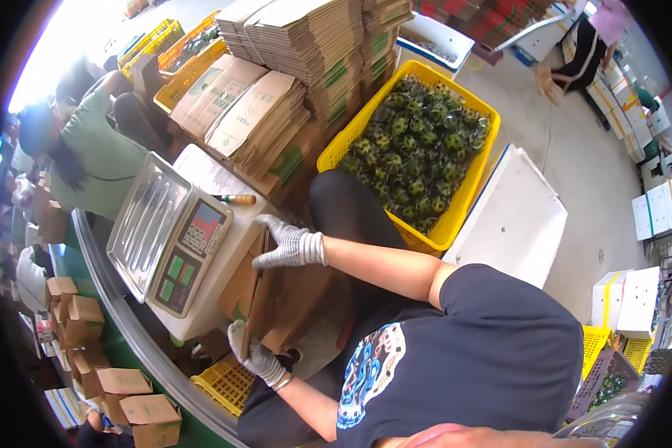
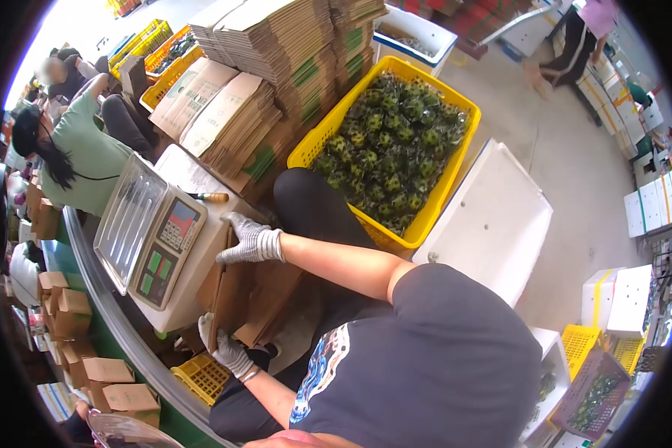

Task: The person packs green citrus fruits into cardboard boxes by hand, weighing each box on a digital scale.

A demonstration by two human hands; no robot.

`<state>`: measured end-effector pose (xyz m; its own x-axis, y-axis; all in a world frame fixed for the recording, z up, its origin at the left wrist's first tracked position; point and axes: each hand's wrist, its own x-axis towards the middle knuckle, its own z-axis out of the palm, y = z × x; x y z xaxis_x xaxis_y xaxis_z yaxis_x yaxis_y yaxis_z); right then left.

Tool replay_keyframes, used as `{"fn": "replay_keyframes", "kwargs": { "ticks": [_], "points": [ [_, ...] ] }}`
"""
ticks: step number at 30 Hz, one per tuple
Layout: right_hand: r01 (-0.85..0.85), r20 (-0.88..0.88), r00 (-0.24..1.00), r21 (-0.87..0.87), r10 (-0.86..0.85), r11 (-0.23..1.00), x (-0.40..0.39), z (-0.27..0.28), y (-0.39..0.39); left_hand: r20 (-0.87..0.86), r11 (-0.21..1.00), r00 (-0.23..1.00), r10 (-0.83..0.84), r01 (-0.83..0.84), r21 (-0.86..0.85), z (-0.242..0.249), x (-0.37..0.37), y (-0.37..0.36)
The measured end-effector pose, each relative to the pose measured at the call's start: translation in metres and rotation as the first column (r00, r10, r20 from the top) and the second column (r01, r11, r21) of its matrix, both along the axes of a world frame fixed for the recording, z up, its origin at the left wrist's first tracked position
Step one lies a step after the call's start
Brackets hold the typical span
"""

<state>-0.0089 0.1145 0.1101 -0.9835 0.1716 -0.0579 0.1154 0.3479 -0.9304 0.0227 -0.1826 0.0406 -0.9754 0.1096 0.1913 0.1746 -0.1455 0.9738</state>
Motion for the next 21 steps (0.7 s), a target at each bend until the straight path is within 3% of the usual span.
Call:
{"fn": "replay_keyframes", "kwargs": {
  "ticks": [2, 3, 4, 7, 8, 9, 11, 13, 14, 15, 16, 17, 18, 20, 21],
  "points": [
    [-0.338, 0.070, 0.939, 0.008, 0.336, 0.941, -0.004, 0.029, 0.016, 0.001, 1.000, 1.000, -0.006, 0.006, -0.021, 0.012, 0.010, 0.013],
    [-0.513, 0.145, 0.850, 0.005, 0.507, 0.859, -0.007, 0.039, 0.020, -0.001, 0.999, 1.000, -0.010, 0.010, -0.036, 0.017, 0.013, 0.017],
    [-0.606, 0.222, 0.754, -0.129, 0.618, 0.785, -0.011, 0.052, 0.018, 0.041, 0.998, 0.999, -0.015, 0.017, -0.055, 0.010, 0.013, 0.018],
    [-0.609, 0.059, 0.792, -0.005, 0.608, 0.793, -0.029, 0.003, -0.004, -0.434, 0.818, 0.882, 0.183, -0.381, -0.430, 0.031, 0.013, 0.038],
    [-0.574, 0.145, 0.806, -0.038, 0.573, 0.818, -0.025, 0.021, -0.004, -0.477, 0.793, 0.838, 0.265, -0.471, -0.387, 0.047, 0.018, 0.056],
    [-0.524, 0.139, 0.846, 0.040, 0.514, 0.851, -0.025, 0.024, -0.006, -0.498, 0.771, 0.864, 0.069, -0.363, -0.523, 0.055, 0.014, 0.051],
    [-0.428, 0.119, 0.904, 0.185, 0.412, 0.885, -0.024, 0.022, -0.013, -0.434, 0.615, 0.847, -0.306, -0.172, -0.770, 0.062, 0.005, 0.037],
    [-0.201, -0.038, 0.975, 0.273, 0.220, 0.941, -0.016, 0.022, -0.021, -0.343, 0.639, 0.873, -0.348, -0.047, -0.767, 0.063, 0.000, 0.036],
    [-0.056, -0.205, 0.973, 0.219, 0.102, 0.974, -0.015, 0.023, -0.020, -0.328, 0.632, 0.867, -0.376, -0.018, -0.775, 0.067, -0.002, 0.032],
    [0.043, -0.340, 0.938, 0.297, 0.064, 0.954, -0.009, 0.027, -0.017, -0.309, 0.620, 0.865, -0.395, 0.003, -0.785, 0.071, -0.004, 0.027],
    [-0.157, -0.358, 0.902, 0.248, 0.241, 0.956, 0.000, 0.048, -0.005, -0.326, 0.663, 0.879, -0.348, -0.015, -0.748, 0.071, -0.001, 0.027],
    [-0.443, -0.262, 0.826, 0.245, 0.499, 0.862, 0.003, 0.051, 0.002, -0.341, 0.704, 0.892, -0.295, -0.039, -0.709, 0.070, 0.002, 0.032],
    [-0.559, -0.200, 0.742, 0.340, 0.639, 0.756, 0.008, 0.047, 0.000, -0.322, 0.735, 0.917, -0.234, -0.050, -0.676, 0.069, 0.002, 0.036],
    [-0.586, -0.022, 0.754, 0.428, 0.657, 0.688, -0.003, 0.034, -0.003, -0.314, 0.822, 0.941, -0.124, -0.080, -0.564, 0.055, -0.002, 0.033],
    [-0.587, 0.056, 0.805, 0.224, 0.591, 0.778, -0.003, 0.038, -0.003, -0.327, 0.876, 0.943, -0.068, -0.100, -0.472, 0.040, -0.004, 0.032]
  ]
}}
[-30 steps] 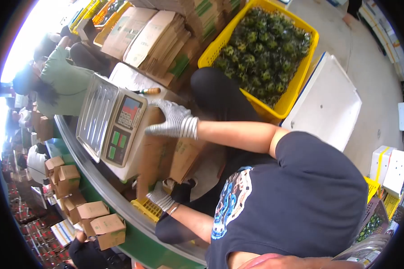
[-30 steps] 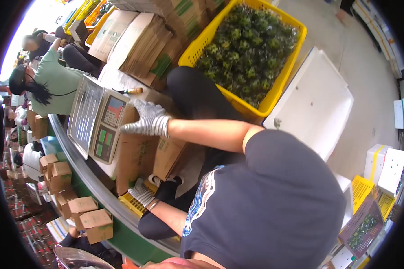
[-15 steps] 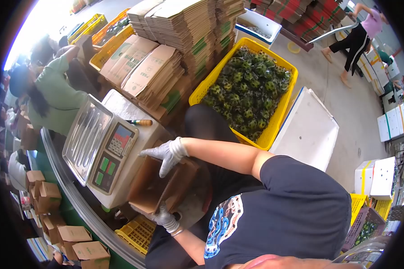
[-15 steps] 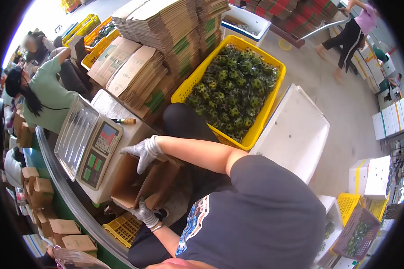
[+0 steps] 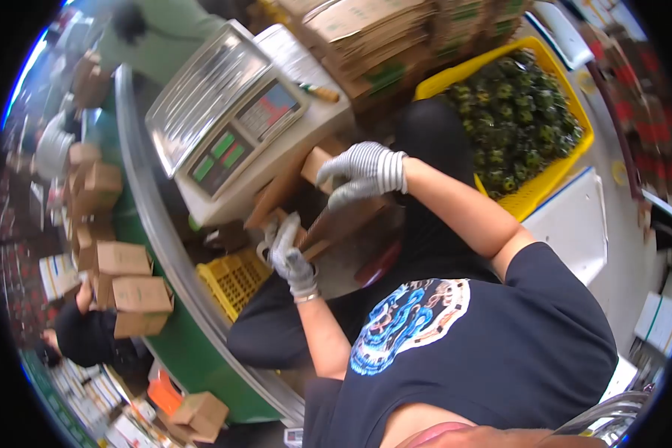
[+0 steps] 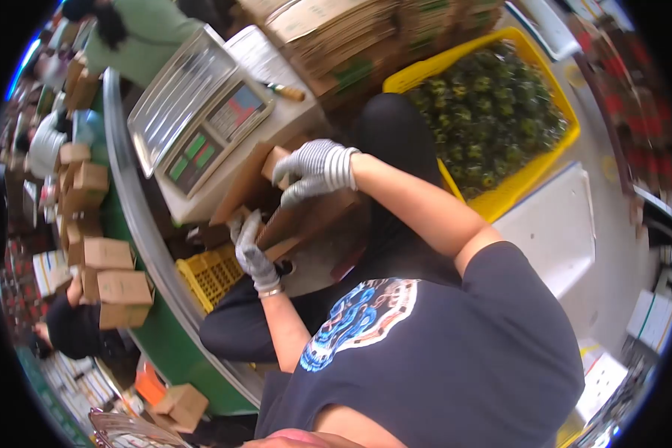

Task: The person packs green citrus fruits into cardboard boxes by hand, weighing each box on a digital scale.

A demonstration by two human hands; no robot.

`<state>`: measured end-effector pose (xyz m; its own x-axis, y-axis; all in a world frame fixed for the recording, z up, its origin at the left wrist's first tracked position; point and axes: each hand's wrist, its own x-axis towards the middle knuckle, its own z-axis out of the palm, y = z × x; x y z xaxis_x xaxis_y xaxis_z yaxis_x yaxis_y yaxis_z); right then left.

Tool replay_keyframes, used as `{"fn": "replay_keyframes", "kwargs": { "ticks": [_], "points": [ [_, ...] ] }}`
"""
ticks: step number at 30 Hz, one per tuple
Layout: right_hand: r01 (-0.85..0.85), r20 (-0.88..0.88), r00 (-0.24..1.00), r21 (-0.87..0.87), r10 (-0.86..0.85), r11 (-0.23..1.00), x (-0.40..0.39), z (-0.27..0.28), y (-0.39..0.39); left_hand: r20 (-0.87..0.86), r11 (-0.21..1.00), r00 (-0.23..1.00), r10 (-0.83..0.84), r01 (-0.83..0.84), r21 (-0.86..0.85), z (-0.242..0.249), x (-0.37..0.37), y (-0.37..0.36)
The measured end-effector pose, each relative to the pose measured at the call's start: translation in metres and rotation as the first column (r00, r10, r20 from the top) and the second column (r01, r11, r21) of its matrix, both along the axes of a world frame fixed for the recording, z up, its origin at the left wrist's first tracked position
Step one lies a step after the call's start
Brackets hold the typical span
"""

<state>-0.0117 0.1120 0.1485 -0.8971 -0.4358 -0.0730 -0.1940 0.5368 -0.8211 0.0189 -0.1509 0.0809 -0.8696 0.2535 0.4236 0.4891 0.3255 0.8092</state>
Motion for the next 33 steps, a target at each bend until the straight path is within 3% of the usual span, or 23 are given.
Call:
{"fn": "replay_keyframes", "kwargs": {
  "ticks": [1, 3, 4, 6, 7, 8, 9, 11, 13, 14, 16, 18, 20, 22, 24, 25, 27, 28, 29, 30, 32, 33],
  "points": [
    [0.037, -0.014, 0.999, 0.074, -0.036, 0.997, -0.002, -0.002, -0.006, 0.074, 0.975, 0.985, 0.154, -0.164, 0.151, -0.007, 0.002, 0.003],
    [0.085, 0.002, 0.996, 0.304, -0.089, 0.949, -0.004, 0.009, -0.026, 0.243, 0.797, 0.868, 0.433, -0.495, 0.346, -0.016, -0.001, 0.012],
    [0.089, 0.029, 0.993, 0.456, -0.115, 0.885, -0.001, 0.021, -0.038, 0.314, 0.762, 0.829, 0.463, -0.553, 0.337, -0.019, -0.005, 0.008],
    [0.321, -0.368, 0.917, 0.455, -0.152, 0.831, 0.001, 0.002, -0.056, 0.311, 0.738, 0.698, 0.645, -0.675, -0.017, -0.028, -0.011, -0.001],
    [0.392, -0.529, 0.838, 0.414, -0.133, 0.821, 0.000, 0.003, -0.057, 0.483, 0.765, 0.661, 0.574, -0.643, -0.029, -0.031, -0.014, -0.009],
    [0.460, -0.671, 0.732, 0.364, -0.114, 0.810, -0.001, 0.004, -0.055, 0.260, 0.753, 0.716, 0.648, -0.654, -0.076, -0.037, -0.014, -0.011],
    [0.416, -0.573, 0.809, 0.400, -0.131, 0.817, -0.007, 0.005, -0.055, 0.029, 0.737, 0.740, 0.672, -0.665, -0.119, -0.029, -0.012, -0.003],
    [0.346, -0.561, 0.823, 0.372, -0.088, 0.861, 0.005, -0.005, -0.054, -0.395, 0.681, 0.731, 0.557, -0.674, -0.286, -0.005, -0.008, 0.007],
    [0.367, -0.621, 0.780, 0.347, -0.083, 0.863, 0.023, -0.015, -0.047, -0.512, 0.582, 0.688, 0.514, -0.718, -0.381, -0.006, -0.006, 0.009],
    [0.355, -0.605, 0.796, 0.414, -0.038, 0.838, 0.034, -0.033, -0.048, -0.535, 0.540, 0.701, 0.471, -0.709, -0.453, -0.003, -0.003, 0.012],
    [0.416, -0.631, 0.760, 0.284, -0.158, 0.864, 0.053, -0.055, -0.050, -0.587, 0.113, 0.764, 0.269, -0.630, -0.768, 0.028, 0.006, 0.036],
    [0.381, -0.580, 0.790, 0.208, -0.200, 0.901, 0.054, -0.058, -0.045, -0.418, 0.136, 0.904, 0.090, -0.427, -0.894, 0.032, -0.003, 0.052],
    [0.488, -0.469, 0.778, 0.032, -0.418, 0.873, 0.080, -0.018, -0.017, -0.325, 0.390, 0.942, -0.084, -0.270, -0.881, 0.034, -0.015, 0.062],
    [0.621, -0.467, 0.617, -0.206, -0.634, 0.756, 0.127, 0.013, 0.032, -0.251, 0.483, 0.936, -0.247, -0.106, -0.869, 0.033, -0.024, 0.069],
    [0.754, -0.520, 0.382, -0.303, -0.764, 0.583, 0.177, 0.042, 0.085, -0.247, 0.428, 0.933, -0.262, -0.118, -0.896, 0.034, -0.029, 0.066],
    [0.850, -0.613, 0.156, -0.316, -0.774, 0.422, 0.205, 0.038, 0.117, -0.204, 0.370, 0.948, -0.246, -0.102, -0.923, 0.030, -0.032, 0.063],
    [0.989, -0.467, -0.027, -0.139, -0.884, 0.043, 0.288, 0.003, 0.181, -0.110, 0.328, 0.967, -0.229, -0.030, -0.944, 0.040, -0.033, 0.067],
    [0.983, -0.395, -0.161, -0.142, -0.904, -0.113, 0.335, -0.036, 0.212, -0.072, 0.311, 0.976, -0.206, -0.004, -0.950, 0.044, -0.032, 0.069],
    [0.972, -0.344, -0.161, 0.107, -0.925, -0.210, 0.377, -0.066, 0.231, -0.008, 0.284, 0.987, -0.163, 0.039, -0.958, 0.046, -0.033, 0.071],
    [0.886, -0.212, -0.119, 0.419, -0.970, -0.200, 0.405, -0.099, 0.234, -0.013, 0.253, 0.986, -0.167, 0.030, -0.967, 0.042, -0.039, 0.067],
    [0.833, 0.114, 0.014, 0.549, -0.993, 0.075, 0.472, -0.224, 0.230, -0.028, 0.203, 0.982, -0.189, 0.011, -0.979, 0.042, -0.040, 0.069],
    [0.766, 0.238, -0.015, 0.627, -0.971, 0.142, 0.466, -0.234, 0.212, -0.083, 0.207, 0.973, -0.214, -0.038, -0.978, 0.045, -0.034, 0.074]
  ]
}}
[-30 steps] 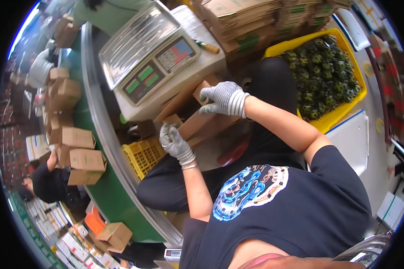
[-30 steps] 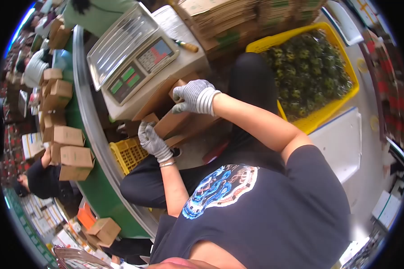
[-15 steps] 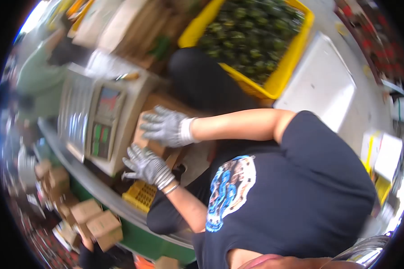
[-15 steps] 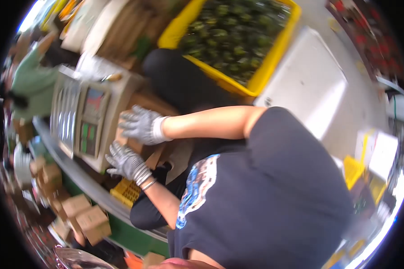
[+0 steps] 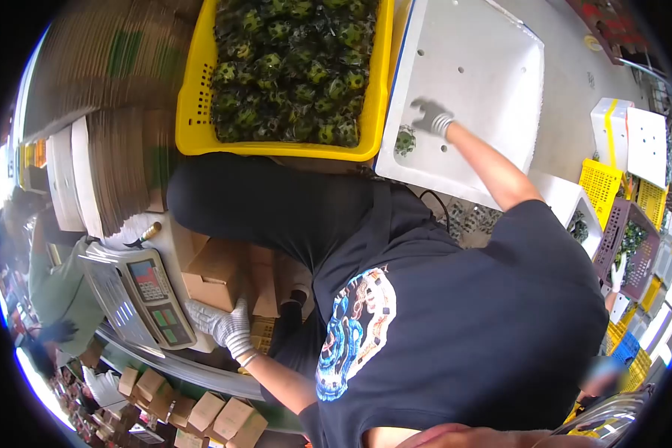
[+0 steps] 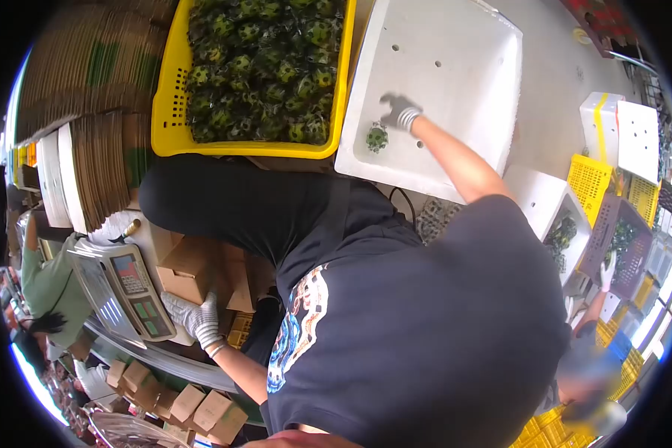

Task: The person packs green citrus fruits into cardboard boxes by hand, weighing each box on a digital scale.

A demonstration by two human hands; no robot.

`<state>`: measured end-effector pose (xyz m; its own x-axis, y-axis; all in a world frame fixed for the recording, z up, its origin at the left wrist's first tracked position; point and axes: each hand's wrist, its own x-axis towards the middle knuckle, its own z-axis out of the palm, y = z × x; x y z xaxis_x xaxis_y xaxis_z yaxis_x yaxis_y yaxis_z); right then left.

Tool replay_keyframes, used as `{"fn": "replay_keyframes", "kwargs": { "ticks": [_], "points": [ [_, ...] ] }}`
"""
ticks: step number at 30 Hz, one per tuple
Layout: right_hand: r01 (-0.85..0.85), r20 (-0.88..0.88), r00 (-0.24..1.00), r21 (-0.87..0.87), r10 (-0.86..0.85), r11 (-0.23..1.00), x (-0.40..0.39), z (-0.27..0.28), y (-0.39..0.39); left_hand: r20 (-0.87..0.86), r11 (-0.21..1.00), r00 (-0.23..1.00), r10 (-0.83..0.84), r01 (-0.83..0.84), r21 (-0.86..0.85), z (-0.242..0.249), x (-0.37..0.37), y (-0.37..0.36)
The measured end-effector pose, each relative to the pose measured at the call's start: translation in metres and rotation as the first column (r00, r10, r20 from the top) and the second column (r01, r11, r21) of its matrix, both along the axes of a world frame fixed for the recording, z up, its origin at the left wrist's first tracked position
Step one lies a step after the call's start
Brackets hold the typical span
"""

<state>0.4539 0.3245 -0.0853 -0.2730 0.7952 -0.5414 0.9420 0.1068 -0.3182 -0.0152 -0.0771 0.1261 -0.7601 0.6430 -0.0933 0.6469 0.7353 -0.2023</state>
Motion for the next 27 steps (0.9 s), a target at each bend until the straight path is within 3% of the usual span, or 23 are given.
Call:
{"fn": "replay_keyframes", "kwargs": {
  "ticks": [3, 5, 6, 7, 8, 9, 10, 11, 12, 13, 14, 15, 17, 18, 20, 21, 23, 24, 26, 27],
  "points": [
    [0.069, 0.258, 0.966, -0.306, 0.013, 0.950, -0.048, 0.000, -0.051, 0.083, 0.993, 0.996, 0.044, -0.053, 0.105, 0.013, 0.005, 0.012],
    [0.086, 0.219, 0.976, -0.323, -0.014, 0.943, -0.046, -0.070, -0.057, 0.115, 0.972, 0.992, 0.060, -0.084, 0.220, 0.020, 0.006, 0.010],
    [0.121, 0.253, 0.966, -0.309, -0.041, 0.943, -0.053, -0.049, -0.053, 0.175, 0.949, 0.980, 0.093, -0.141, 0.283, 0.021, -0.001, 0.003],
    [0.097, 0.086, 0.994, -0.363, -0.071, 0.927, -0.035, -0.094, -0.048, 0.236, 0.921, 0.965, 0.113, -0.191, 0.340, 0.022, -0.012, -0.007],
    [0.273, -0.059, 0.938, -0.485, -0.343, 0.831, -0.029, -0.080, -0.042, 0.322, 0.850, 0.943, 0.088, -0.239, 0.468, 0.024, -0.026, -0.026],
    [0.338, -0.156, 0.892, -0.396, -0.425, 0.854, -0.019, -0.078, -0.037, 0.531, 0.737, 0.843, 0.085, -0.412, 0.535, 0.036, -0.030, -0.033],
    [0.435, -0.167, 0.849, -0.316, -0.501, 0.843, -0.020, -0.039, -0.026, 0.690, 0.589, 0.724, 0.012, -0.563, 0.580, 0.040, -0.030, -0.045],
    [0.566, -0.226, 0.753, -0.257, -0.618, 0.783, -0.024, 0.001, -0.012, 0.804, 0.423, 0.585, -0.102, -0.706, 0.568, 0.039, -0.029, -0.058],
    [0.615, -0.326, 0.670, -0.260, -0.667, 0.745, -0.031, 0.045, 0.001, 0.862, 0.372, 0.493, -0.117, -0.783, 0.498, 0.031, -0.031, -0.069],
    [0.589, -0.475, 0.658, -0.159, -0.585, 0.792, -0.018, 0.041, 0.020, 0.908, 0.322, 0.395, -0.138, -0.849, 0.419, 0.019, -0.035, -0.083],
    [0.652, -0.774, 0.272, -0.288, -0.571, 0.701, -0.021, 0.071, 0.022, 0.923, 0.379, 0.363, -0.126, -0.843, 0.382, -0.005, -0.046, -0.102],
    [0.688, -0.902, 0.080, -0.258, -0.424, 0.679, -0.020, 0.082, 0.025, 0.950, 0.422, 0.302, -0.083, -0.853, 0.308, -0.021, -0.051, -0.108],
    [0.610, -0.983, 0.116, -0.040, -0.139, 0.791, -0.057, 0.140, 0.031, 0.987, 0.423, 0.059, -0.147, -0.899, 0.116, -0.077, -0.084, -0.143],
    [0.528, -0.990, 0.143, 0.062, -0.017, 0.847, -0.086, 0.165, 0.024, 0.991, 0.397, 0.077, -0.106, -0.911, 0.113, -0.080, -0.086, -0.139],
    [0.318, -0.988, 0.157, 0.045, -0.006, 0.947, -0.123, 0.166, 0.027, 0.993, 0.345, 0.117, -0.027, -0.931, 0.119, -0.082, -0.076, -0.106],
    [0.269, -0.780, 0.601, 0.402, 0.174, 0.875, -0.134, 0.163, 0.026, 0.995, 0.315, 0.097, 0.004, -0.945, 0.090, -0.078, -0.076, -0.094],
    [0.205, -0.640, 0.759, 0.404, 0.116, 0.891, -0.143, 0.166, 0.001, 0.997, 0.249, 0.042, 0.067, -0.968, 0.024, -0.073, -0.074, -0.075],
    [0.156, -0.567, 0.804, 0.493, 0.180, 0.856, -0.141, 0.167, -0.014, 0.914, 0.434, 0.266, 0.305, -0.894, 0.115, -0.095, -0.109, -0.099],
    [0.097, -0.424, 0.881, 0.598, 0.211, 0.796, -0.136, 0.167, -0.069, 0.830, 0.504, 0.528, 0.181, -0.774, 0.382, -0.044, -0.077, -0.076],
    [0.092, -0.365, 0.913, 0.618, 0.182, 0.781, -0.123, 0.161, -0.091, 0.619, 0.667, 0.720, 0.315, -0.632, 0.395, -0.044, -0.079, -0.092]
  ]
}}
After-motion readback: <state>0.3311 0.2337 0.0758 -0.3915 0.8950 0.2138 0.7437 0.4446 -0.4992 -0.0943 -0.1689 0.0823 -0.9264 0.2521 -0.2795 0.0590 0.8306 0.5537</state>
